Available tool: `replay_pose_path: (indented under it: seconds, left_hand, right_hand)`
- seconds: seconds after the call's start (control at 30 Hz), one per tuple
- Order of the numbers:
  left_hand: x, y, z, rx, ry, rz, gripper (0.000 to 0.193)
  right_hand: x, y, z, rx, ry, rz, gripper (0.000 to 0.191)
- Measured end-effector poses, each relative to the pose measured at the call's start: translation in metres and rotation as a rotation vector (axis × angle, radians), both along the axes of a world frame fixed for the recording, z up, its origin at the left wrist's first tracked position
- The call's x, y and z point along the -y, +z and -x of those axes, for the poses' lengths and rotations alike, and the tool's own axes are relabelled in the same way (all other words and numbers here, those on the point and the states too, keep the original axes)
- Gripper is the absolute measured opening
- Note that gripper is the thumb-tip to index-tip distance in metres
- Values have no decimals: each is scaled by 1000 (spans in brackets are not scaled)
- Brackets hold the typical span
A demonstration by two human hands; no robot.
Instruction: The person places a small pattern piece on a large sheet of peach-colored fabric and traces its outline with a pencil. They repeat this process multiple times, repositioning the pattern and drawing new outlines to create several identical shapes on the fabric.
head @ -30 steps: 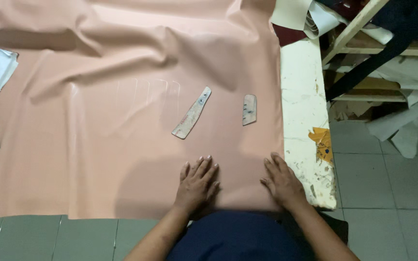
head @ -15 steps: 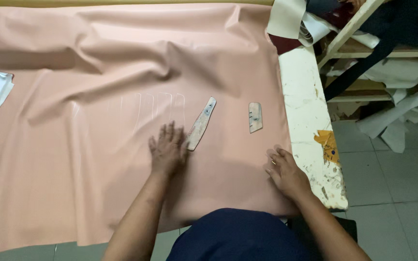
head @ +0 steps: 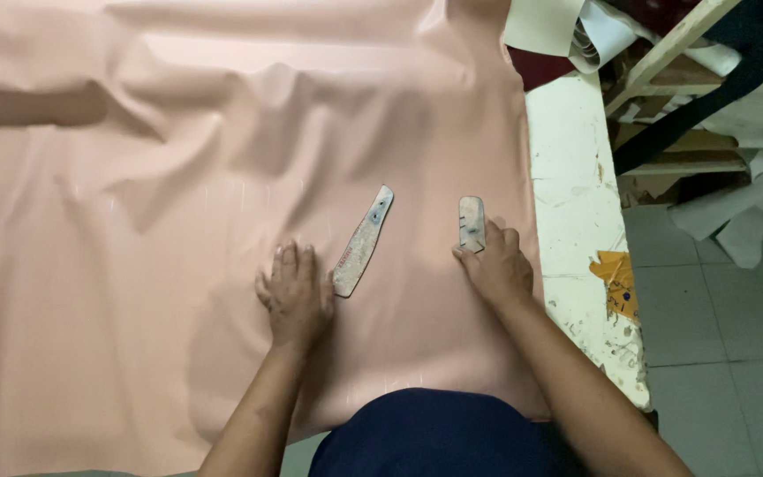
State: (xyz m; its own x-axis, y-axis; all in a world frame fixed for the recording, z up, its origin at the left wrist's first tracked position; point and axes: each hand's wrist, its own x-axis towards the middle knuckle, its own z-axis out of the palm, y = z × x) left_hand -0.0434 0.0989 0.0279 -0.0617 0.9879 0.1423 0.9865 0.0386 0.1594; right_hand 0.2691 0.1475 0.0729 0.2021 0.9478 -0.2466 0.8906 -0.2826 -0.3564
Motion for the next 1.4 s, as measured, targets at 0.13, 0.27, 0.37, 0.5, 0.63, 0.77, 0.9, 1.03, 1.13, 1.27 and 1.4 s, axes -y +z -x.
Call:
replay_pose_path:
  seconds: [0.13, 0.27, 0.37, 0.5, 0.63, 0.77, 0.9, 1.03, 1.13, 1.27, 1.4]
  left_hand:
    - [-4, 1, -36, 165, -300, -65, 51]
    - [-16, 3, -73, 257, -561, -82, 51]
    - [-33, 2, -85, 298, -600, -80, 52]
    - [-55, -2, -91, 320, -536, -11, 48]
    - [-64, -2, -93, 336, -553, -92, 42]
    - [-70, 0, -98, 342, -533, -79, 40]
    - [-82, 1, -105, 347, -490, -51, 36]
    - [-93, 5, -106, 432, -438, 56, 50]
    - [-94, 9, -104, 442, -434, 81, 56]
    - [-95, 13, -104, 417, -440, 127, 58]
    - [-95, 15, -104, 419, -425, 147, 58]
  right_hand:
    - [-16, 0, 1, -156, -140, 33, 72]
    - [-20, -1, 1, -154, -60, -71, 69]
    - [-8, -5, 13, -174, -6, -168, 58]
    - [12, -11, 22, -312, 21, -147, 45]
    - [11, -13, 1, -291, 44, -222, 26]
    - [10, -14, -9, -293, 132, -136, 31]
    - [7, -10, -10, -327, 174, -127, 34]
    - [4, -2, -8, -294, 165, -64, 35]
    - [2, 3, -6, -268, 153, 18, 36]
    - [4, 1, -6, -286, 160, -10, 37]
    - [2, -7, -16, -389, 174, -91, 46]
